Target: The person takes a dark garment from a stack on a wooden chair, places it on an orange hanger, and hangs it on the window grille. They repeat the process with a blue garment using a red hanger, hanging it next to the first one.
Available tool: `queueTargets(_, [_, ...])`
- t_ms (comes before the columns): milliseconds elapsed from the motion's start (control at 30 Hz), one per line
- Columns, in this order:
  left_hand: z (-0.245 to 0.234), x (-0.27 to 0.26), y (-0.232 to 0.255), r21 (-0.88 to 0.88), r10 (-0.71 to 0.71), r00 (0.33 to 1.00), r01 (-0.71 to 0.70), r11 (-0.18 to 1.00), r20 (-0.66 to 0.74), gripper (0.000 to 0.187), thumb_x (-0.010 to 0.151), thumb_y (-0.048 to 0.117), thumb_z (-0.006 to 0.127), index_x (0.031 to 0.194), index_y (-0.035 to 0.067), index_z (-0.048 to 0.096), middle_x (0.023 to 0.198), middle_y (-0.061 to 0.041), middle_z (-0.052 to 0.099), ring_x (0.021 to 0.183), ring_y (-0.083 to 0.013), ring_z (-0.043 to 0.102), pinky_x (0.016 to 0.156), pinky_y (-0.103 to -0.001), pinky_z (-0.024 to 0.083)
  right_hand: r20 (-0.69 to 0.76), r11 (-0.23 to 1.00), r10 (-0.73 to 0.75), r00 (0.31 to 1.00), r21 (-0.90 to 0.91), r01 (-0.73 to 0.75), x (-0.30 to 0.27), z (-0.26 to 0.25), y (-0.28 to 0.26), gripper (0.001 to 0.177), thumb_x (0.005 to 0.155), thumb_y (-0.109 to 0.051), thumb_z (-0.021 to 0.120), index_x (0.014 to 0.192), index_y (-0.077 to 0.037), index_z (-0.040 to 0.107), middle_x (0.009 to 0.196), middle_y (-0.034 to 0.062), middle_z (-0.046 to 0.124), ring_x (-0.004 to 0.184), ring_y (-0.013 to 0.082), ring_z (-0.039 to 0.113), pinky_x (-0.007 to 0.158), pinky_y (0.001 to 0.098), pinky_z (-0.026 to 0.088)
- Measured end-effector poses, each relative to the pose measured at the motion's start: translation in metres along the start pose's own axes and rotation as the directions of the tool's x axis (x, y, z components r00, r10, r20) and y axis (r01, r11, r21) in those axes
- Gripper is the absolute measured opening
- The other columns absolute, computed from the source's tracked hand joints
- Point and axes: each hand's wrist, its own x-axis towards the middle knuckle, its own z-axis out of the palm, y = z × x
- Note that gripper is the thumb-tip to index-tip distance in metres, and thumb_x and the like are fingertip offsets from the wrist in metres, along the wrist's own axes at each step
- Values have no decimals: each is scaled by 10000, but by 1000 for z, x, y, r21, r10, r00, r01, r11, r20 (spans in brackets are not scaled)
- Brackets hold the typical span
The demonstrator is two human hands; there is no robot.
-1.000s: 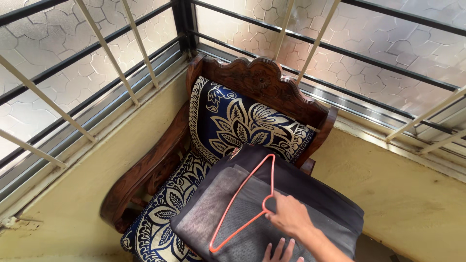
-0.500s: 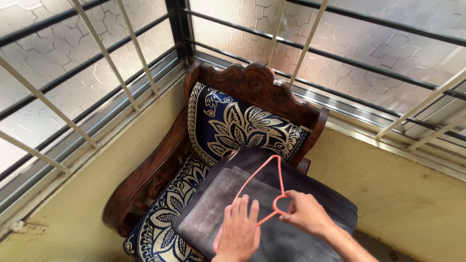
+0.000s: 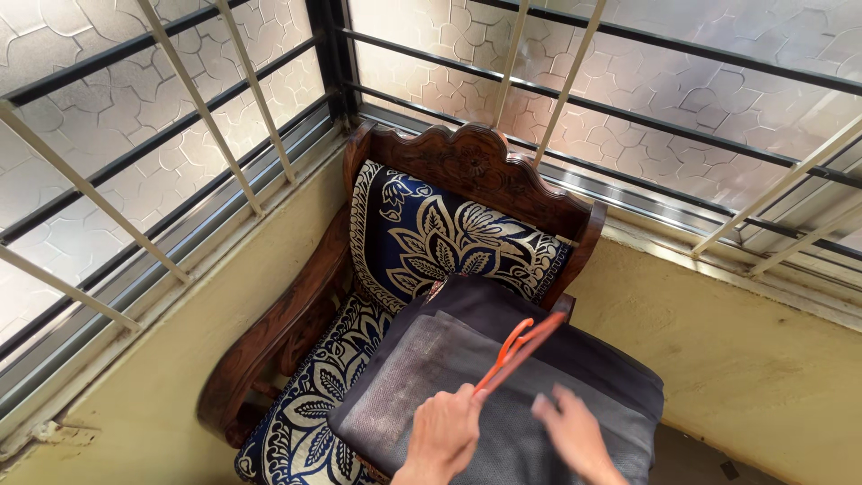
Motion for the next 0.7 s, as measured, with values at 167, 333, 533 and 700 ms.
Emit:
queueTargets(167, [4,7,1,-164,-111,994,111,980,11,426,1040,402,433,908,77,674,766,-214,699,817,-431,690,762,-538,519,235,856,123,964,-517,17,-6,72,72,1017,725,-549,864,1550,-238,357,1667,161,203,1503,367,351,1223,419,347])
queueTargets(333, [12,26,-40,-347,-415,903,357,868,-110,453,995,438,448,950,96,741,779,-202,736,829,-419,727,777,-535,530,223,819,150,963,-573,5,-7,83,82,992,762,-415,859,1577,-316,302,1694,106,158,1504,345,345,1220,434,356])
queueTargets(533, [-16,42,-92,-262,-427,853,357,897,-300,447,994,411,488,899,50,734,773,-259,691,800,-477,682,735,-548,509,172,853,-2,985,-513,92,-18,78,81,968,790,-310,856,1577,-348,294,1697,75,140,1493,324,363,1218,430,373])
queueTargets(700, [-64,43,-113,-215,-343,849,276,937,-401,440,1014,373,497,851,19,702,736,-262,664,759,-474,667,687,-529,490,353,820,248,902,-572,-1,-34,24,1,1031,783,-312,891,1595,-290,256,1721,43,106,1534,285,338,1228,385,406])
